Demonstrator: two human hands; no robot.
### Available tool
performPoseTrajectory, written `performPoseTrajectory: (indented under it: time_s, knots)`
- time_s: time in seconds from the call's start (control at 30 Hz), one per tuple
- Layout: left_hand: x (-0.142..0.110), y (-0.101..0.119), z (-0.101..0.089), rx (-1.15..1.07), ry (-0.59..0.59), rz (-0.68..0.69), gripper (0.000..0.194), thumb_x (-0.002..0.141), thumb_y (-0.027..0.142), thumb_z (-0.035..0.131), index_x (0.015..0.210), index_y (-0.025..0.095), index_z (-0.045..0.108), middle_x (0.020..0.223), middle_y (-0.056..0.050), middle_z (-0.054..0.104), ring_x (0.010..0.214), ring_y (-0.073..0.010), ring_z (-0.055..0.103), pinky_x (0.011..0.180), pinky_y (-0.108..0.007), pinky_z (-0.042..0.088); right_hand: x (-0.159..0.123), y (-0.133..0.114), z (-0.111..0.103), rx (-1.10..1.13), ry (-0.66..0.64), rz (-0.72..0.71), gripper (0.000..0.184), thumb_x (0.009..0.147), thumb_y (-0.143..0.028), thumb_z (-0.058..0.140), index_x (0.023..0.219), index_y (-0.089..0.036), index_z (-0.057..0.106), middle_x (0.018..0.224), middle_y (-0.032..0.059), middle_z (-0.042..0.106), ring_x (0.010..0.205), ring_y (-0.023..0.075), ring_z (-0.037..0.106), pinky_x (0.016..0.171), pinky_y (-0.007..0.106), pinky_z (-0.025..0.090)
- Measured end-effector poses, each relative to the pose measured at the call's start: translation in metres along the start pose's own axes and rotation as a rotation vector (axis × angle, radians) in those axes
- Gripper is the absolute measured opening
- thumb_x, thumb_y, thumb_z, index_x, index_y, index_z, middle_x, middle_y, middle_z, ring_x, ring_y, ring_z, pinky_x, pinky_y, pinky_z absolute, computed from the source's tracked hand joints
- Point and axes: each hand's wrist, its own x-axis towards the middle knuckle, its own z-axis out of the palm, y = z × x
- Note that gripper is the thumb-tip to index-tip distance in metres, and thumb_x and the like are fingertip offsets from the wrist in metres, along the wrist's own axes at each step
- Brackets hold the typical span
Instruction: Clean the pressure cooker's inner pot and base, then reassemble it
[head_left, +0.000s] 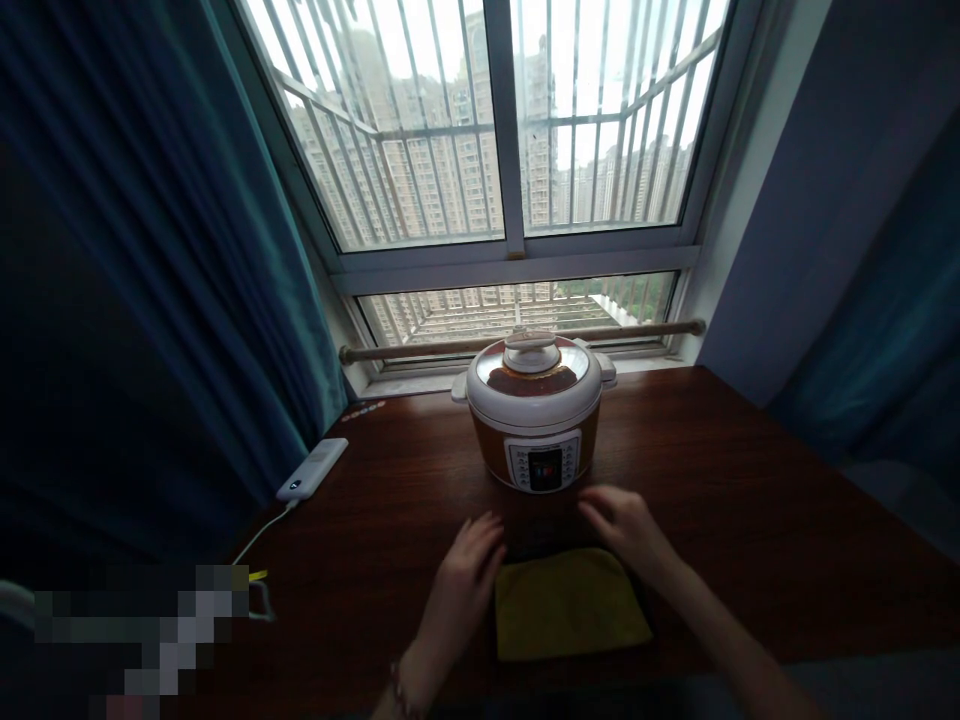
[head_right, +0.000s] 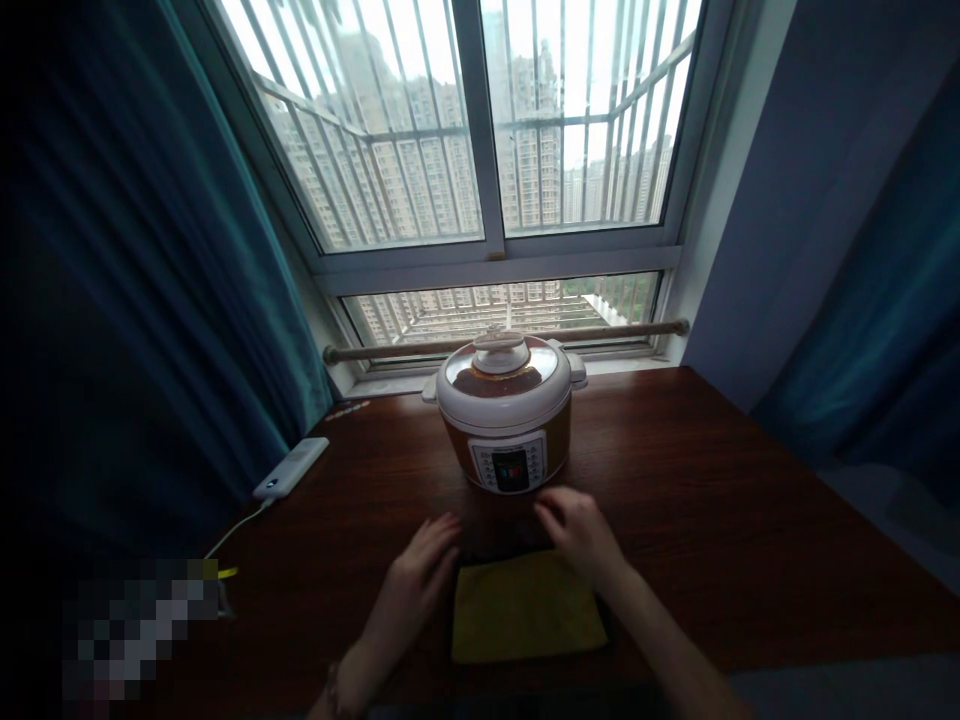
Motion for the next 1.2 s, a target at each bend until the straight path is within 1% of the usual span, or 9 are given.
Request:
performPoseTrajectory:
  time_s: [0.1, 0.17, 0.3, 0.43, 0.6, 0.73, 0.9, 1.07, 1.2]
  knots:
    - [0.075, 0.014, -0.041, -0.05, 0.222, 0.087, 0.024, 0.086, 0.028, 0.047, 0.103, 0.027, 0.063, 0.116, -0.004, 0.062, 0.112, -0.0222, 0.055, 0.103, -0.044, 0.039, 0.08, -0.006, -0.061, 0.007, 0.306, -0.029, 0.024, 0.082, -0.035, 0.049, 0.087, -0.019, 0.067, 0.092, 0.008, 0.069, 0.083, 0.0217, 0.064, 0.078, 0.034, 0.049]
    - [0.124, 0.025, -0.058, -0.005, 0.268, 0.17, 0.025, 0.087, 0.026, 0.044, 0.105, 0.022, 0.061, 0.116, -0.006, 0.062, 0.111, -0.0209, 0.055, 0.1, -0.042, 0.043, 0.127, 0.005, -0.092, -0.01, 0.365, 0.0, 0.027, 0.08, -0.029, 0.049, 0.098, -0.017, 0.065, 0.099, 0.0102, 0.067, 0.09, 0.0234, 0.062, 0.084, 0.039, 0.047]
    - [0.201, 0.041, -0.069, 0.161, 0.243, 0.26, 0.029, 0.085, 0.022, 0.048, 0.113, 0.016, 0.056, 0.118, -0.009, 0.06, 0.112, -0.0206, 0.054, 0.098, -0.038, 0.043, 0.185, 0.036, -0.125, 0.016, 0.152, -0.057, 0.056, 0.059, -0.017, 0.069, 0.114, -0.016, 0.059, 0.119, 0.0099, 0.059, 0.111, 0.0279, 0.053, 0.091, 0.041, 0.044]
    - [0.248, 0.045, -0.065, 0.222, 0.191, 0.315, 0.032, 0.085, 0.023, 0.049, 0.116, 0.015, 0.054, 0.126, -0.01, 0.054, 0.12, -0.0199, 0.047, 0.104, -0.035, 0.037, 0.212, 0.048, -0.135, 0.042, -0.092, -0.113, 0.068, 0.044, -0.01, 0.075, 0.11, -0.019, 0.063, 0.111, 0.0043, 0.064, 0.105, 0.0274, 0.056, 0.091, 0.037, 0.045]
    - [0.275, 0.038, -0.059, 0.305, 0.118, 0.345, 0.04, 0.086, 0.028, 0.048, 0.123, 0.011, 0.051, 0.13, -0.013, 0.051, 0.122, -0.0209, 0.045, 0.104, -0.034, 0.034, 0.236, 0.047, -0.136, 0.072, -0.249, -0.092, 0.056, 0.043, -0.004, 0.073, 0.097, -0.016, 0.068, 0.095, 0.0015, 0.069, 0.095, 0.0269, 0.059, 0.088, 0.036, 0.045]
    - [0.281, 0.03, -0.058, 0.353, 0.095, 0.345, 0.038, 0.089, 0.026, 0.043, 0.124, 0.016, 0.051, 0.129, -0.009, 0.053, 0.12, -0.0194, 0.046, 0.102, -0.033, 0.035, 0.25, 0.058, -0.144, 0.138, -0.315, -0.063, 0.062, 0.038, -0.004, 0.076, 0.098, -0.016, 0.068, 0.092, 0.002, 0.068, 0.092, 0.0244, 0.06, 0.087, 0.036, 0.047]
    - [0.278, 0.031, -0.06, 0.388, 0.089, 0.344, 0.038, 0.089, 0.027, 0.043, 0.125, 0.017, 0.05, 0.131, -0.008, 0.052, 0.121, -0.0191, 0.046, 0.102, -0.032, 0.034, 0.243, 0.084, -0.154, 0.556, -0.193, 0.109, 0.073, 0.037, 0.0, 0.076, 0.106, -0.019, 0.063, 0.108, 0.0066, 0.064, 0.096, 0.021, 0.06, 0.08, 0.031, 0.052]
    - [0.279, 0.04, -0.063, 0.407, 0.069, 0.315, 0.037, 0.089, 0.032, 0.044, 0.121, 0.016, 0.052, 0.127, -0.008, 0.055, 0.116, -0.0192, 0.05, 0.099, -0.028, 0.036, 0.214, 0.101, -0.149, 0.772, -0.145, 0.143, 0.061, 0.045, -0.007, 0.076, 0.103, -0.021, 0.063, 0.117, 0.0076, 0.059, 0.095, 0.0211, 0.062, 0.079, 0.031, 0.053]
    - [0.286, 0.05, -0.06, 0.428, 0.048, 0.233, 0.034, 0.09, 0.038, 0.039, 0.108, 0.016, 0.058, 0.112, -0.011, 0.06, 0.105, -0.0214, 0.055, 0.092, -0.031, 0.041, 0.211, 0.098, -0.129, 0.933, -0.037, 0.142, 0.044, 0.056, -0.021, 0.075, 0.097, -0.02, 0.062, 0.105, 0.0073, 0.064, 0.088, 0.0213, 0.064, 0.072, 0.033, 0.054]
